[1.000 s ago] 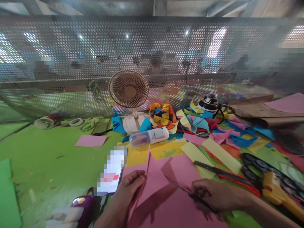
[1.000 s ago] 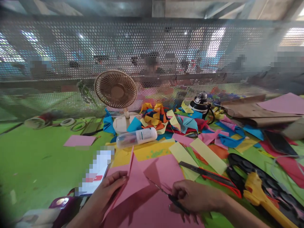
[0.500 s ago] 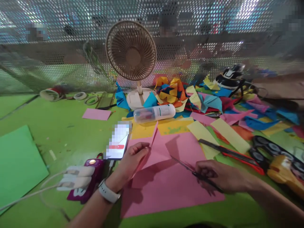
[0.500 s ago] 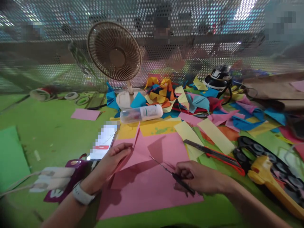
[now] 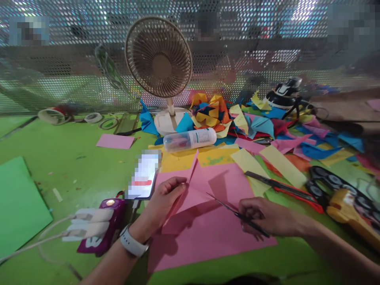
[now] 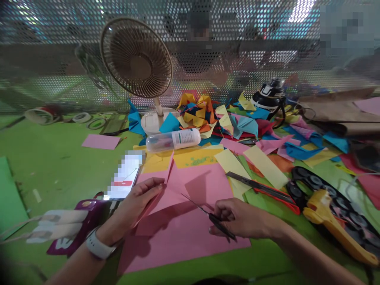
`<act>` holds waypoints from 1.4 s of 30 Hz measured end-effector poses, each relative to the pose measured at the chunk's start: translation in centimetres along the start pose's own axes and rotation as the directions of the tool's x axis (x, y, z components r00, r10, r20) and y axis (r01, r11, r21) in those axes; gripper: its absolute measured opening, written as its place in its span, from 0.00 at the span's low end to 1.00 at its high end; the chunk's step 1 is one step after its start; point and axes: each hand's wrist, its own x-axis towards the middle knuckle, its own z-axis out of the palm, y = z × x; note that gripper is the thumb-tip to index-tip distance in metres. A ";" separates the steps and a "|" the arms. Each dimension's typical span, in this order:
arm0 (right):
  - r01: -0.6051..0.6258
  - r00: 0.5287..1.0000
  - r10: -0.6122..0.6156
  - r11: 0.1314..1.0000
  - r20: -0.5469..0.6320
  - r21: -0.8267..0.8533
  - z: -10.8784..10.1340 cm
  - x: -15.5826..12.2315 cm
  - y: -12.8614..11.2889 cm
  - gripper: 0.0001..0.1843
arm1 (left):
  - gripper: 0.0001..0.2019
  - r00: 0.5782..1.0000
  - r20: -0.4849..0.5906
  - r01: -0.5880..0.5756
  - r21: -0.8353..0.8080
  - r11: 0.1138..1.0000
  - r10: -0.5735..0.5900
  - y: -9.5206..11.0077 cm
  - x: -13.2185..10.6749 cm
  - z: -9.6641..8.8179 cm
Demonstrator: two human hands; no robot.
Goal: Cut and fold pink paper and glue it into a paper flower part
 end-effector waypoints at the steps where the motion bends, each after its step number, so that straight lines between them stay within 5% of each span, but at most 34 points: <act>1: 0.002 1.000 -0.002 1.000 0.002 0.005 0.0 0.0 0.0 0.18 | 0.14 1.000 0.001 0.004 -0.002 1.000 -0.004 0.0 0.0 0.0; 42: -0.039 0.998 0.041 0.999 -0.052 0.036 0.0 0.4 0.4 0.19 | 0.12 0.997 0.075 -0.027 0.048 0.998 0.023 -0.3 0.3 0.2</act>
